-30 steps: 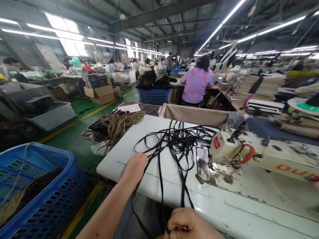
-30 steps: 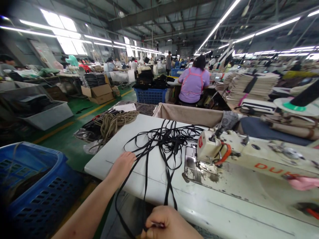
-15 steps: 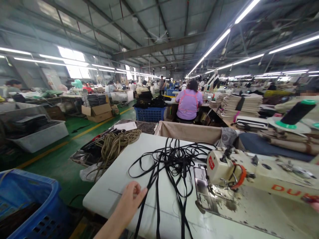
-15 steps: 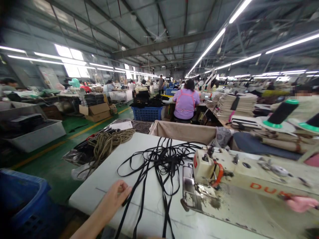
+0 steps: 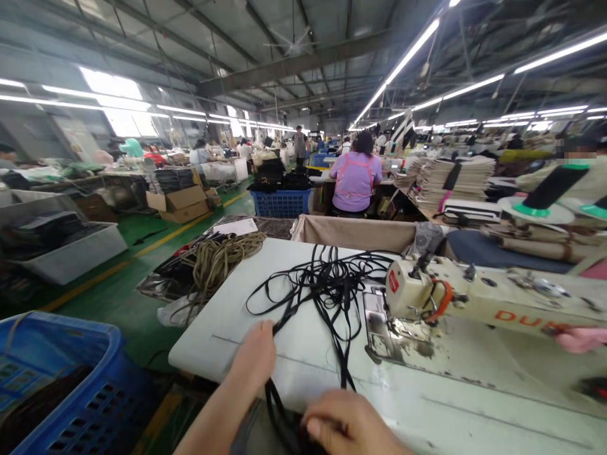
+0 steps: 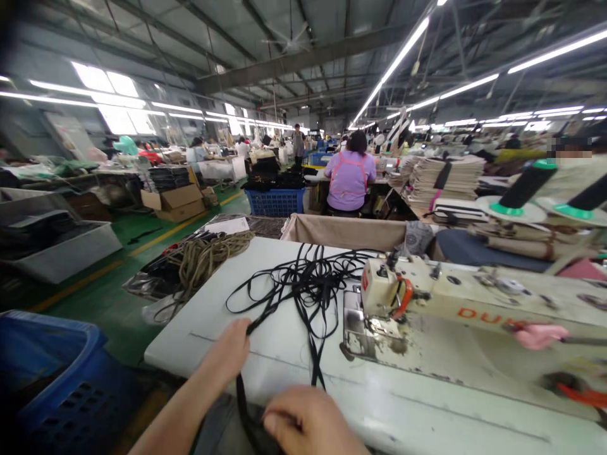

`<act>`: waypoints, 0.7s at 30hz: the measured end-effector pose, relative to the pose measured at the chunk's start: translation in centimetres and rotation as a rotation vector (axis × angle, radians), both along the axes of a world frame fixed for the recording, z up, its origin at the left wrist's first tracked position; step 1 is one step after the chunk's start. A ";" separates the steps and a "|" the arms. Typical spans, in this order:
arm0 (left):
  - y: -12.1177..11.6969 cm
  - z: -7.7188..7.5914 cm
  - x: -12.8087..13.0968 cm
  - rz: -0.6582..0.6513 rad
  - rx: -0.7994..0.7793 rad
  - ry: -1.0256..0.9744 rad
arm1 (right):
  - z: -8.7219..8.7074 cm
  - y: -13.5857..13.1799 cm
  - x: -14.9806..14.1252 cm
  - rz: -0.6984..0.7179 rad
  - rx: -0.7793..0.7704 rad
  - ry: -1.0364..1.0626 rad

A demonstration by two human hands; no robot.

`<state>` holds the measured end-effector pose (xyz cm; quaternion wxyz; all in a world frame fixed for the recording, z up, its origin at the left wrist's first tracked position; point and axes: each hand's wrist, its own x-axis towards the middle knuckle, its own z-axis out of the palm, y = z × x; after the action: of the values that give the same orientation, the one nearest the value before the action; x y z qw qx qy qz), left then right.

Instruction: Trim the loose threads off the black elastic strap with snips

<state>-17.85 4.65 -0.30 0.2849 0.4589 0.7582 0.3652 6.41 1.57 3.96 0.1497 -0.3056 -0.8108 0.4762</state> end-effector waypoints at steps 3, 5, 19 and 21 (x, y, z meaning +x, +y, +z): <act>0.3 0.3 -2.8 0.008 0.048 -0.185 | -0.7 1.4 1.1 -0.321 0.176 -0.161; 0.3 0.8 -4.0 0.014 0.103 -0.339 | -1.5 2.3 1.7 -0.466 0.301 -0.240; -0.5 2.0 -1.6 0.053 0.338 -0.034 | -4.0 5.0 0.9 -0.558 0.080 -0.119; -1.2 1.6 0.7 -0.208 0.098 -0.372 | -4.0 4.8 1.0 -0.530 -0.013 -0.041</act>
<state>-17.16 3.45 1.31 0.4333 0.4728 0.6225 0.4485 7.42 6.38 -0.08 0.2506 -0.5179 -0.7023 0.4193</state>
